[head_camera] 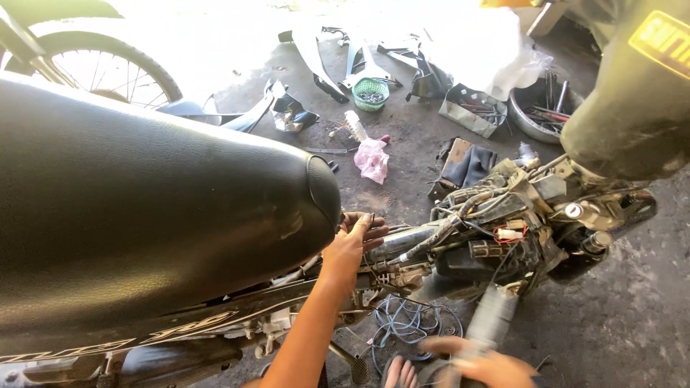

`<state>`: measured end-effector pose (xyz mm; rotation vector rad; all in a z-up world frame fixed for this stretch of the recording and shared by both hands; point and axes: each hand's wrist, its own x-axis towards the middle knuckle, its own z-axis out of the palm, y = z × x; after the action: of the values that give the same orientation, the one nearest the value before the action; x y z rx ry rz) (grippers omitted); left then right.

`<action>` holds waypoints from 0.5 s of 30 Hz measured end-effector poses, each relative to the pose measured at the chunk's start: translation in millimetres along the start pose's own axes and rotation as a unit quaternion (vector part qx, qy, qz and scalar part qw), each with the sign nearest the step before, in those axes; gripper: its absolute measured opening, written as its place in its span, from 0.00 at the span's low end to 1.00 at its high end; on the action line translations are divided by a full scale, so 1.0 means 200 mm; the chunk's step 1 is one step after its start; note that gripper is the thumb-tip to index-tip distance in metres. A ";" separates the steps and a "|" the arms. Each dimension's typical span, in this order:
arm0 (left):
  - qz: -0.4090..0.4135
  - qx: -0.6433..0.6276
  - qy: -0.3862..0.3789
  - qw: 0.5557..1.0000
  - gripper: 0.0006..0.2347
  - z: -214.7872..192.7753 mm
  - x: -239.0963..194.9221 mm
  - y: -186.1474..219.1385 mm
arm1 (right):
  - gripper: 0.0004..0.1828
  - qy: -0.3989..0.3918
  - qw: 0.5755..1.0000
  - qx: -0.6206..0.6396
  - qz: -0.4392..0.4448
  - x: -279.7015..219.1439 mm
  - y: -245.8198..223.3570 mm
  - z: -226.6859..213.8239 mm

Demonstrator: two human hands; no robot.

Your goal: The person works on the exposed wiring of a motorcycle, connecting wires near the handlebars and then moving to the frame under the seat. They use pliers to strip the insulation from the wire ends and continue to connect the electrical components.

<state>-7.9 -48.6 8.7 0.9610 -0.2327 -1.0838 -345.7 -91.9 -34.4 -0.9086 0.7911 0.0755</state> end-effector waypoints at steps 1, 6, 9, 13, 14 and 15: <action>-0.002 0.002 -0.001 1.000 0.07 0.01 -0.01 0.00 | 0.35 0.001 1.000 0.003 -0.001 0.01 -0.07 0.17; -0.007 0.057 0.024 0.998 0.08 0.02 0.00 -0.01 | 0.38 -0.014 0.985 0.052 -0.163 0.09 -0.47 0.75; 0.022 0.058 0.018 0.998 0.09 0.01 0.09 0.00 | 0.43 -0.023 0.963 0.019 -0.267 0.13 -0.61 0.78; 0.030 0.079 0.011 0.996 0.10 0.05 0.11 0.06 | 0.42 -0.223 0.899 0.138 -0.350 0.24 -0.54 0.67; 0.023 0.086 0.018 0.996 0.11 0.06 0.09 0.07 | 0.41 -0.180 0.921 0.034 -0.344 0.29 -0.47 0.62; 0.016 0.092 0.026 0.995 0.11 0.07 0.08 0.08 | 0.41 -0.136 0.931 -0.071 -0.332 0.34 -0.41 0.58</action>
<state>1.8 -66.6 24.5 1.1453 -0.3086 -1.0188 -199.0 -77.4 19.8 -1.2335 0.1936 -0.3341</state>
